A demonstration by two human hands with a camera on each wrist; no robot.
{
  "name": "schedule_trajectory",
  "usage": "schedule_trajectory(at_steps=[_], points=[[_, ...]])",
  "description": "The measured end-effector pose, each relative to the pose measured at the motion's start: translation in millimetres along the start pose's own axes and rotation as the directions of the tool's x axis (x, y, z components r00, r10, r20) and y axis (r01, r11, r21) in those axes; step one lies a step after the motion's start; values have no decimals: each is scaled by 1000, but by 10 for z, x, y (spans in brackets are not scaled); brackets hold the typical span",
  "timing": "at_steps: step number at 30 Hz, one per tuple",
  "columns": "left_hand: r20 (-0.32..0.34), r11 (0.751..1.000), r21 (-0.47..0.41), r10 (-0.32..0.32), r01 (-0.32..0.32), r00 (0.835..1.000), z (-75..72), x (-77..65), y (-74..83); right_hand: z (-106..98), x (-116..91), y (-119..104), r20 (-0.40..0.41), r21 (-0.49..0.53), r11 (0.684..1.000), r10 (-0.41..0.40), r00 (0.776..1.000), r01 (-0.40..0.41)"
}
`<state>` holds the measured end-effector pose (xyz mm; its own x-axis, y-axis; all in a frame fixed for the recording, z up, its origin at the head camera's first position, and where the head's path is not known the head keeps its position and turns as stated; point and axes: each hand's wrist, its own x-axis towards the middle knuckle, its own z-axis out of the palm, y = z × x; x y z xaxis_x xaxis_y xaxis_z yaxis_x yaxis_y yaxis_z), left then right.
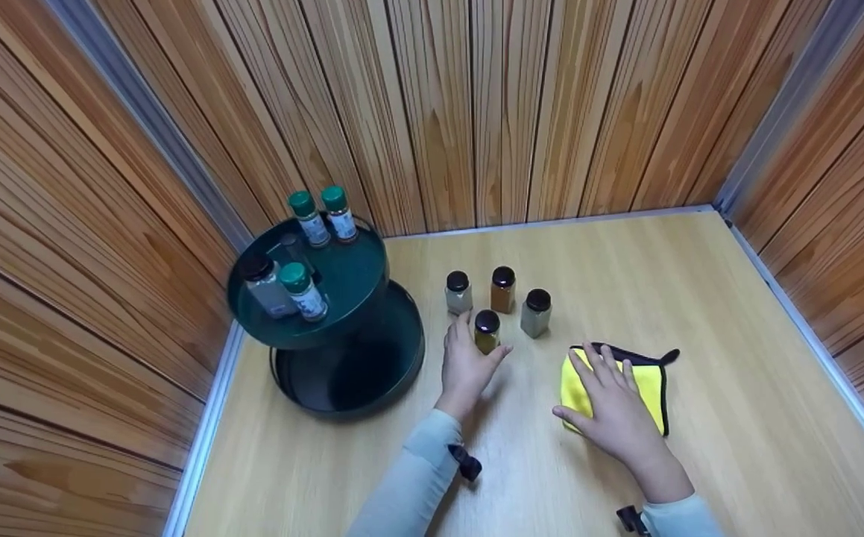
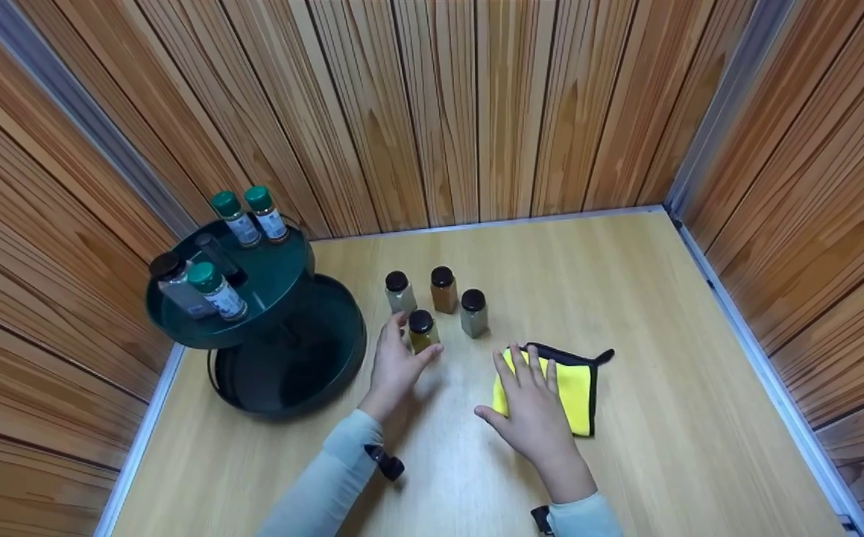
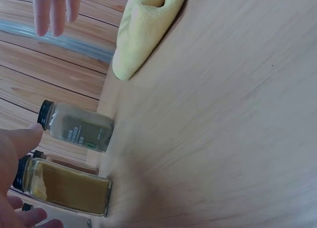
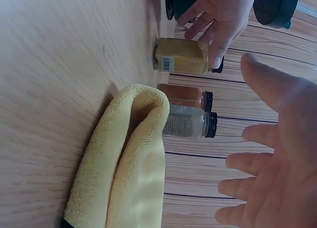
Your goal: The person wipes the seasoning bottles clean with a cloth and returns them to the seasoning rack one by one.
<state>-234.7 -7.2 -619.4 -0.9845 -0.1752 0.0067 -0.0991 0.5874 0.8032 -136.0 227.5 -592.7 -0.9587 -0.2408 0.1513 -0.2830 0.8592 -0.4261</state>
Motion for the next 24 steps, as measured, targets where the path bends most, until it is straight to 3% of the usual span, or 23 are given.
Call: schedule_trajectory(at_steps=[9,24], points=[[20,998,-42,-53,54,998,85,82,-77,56,-6,30,40,-8,999,47,998,-47],[35,996,-75,-36,39,999,126,145,-134,135,-28,85,82,33,995,91,993,-94]])
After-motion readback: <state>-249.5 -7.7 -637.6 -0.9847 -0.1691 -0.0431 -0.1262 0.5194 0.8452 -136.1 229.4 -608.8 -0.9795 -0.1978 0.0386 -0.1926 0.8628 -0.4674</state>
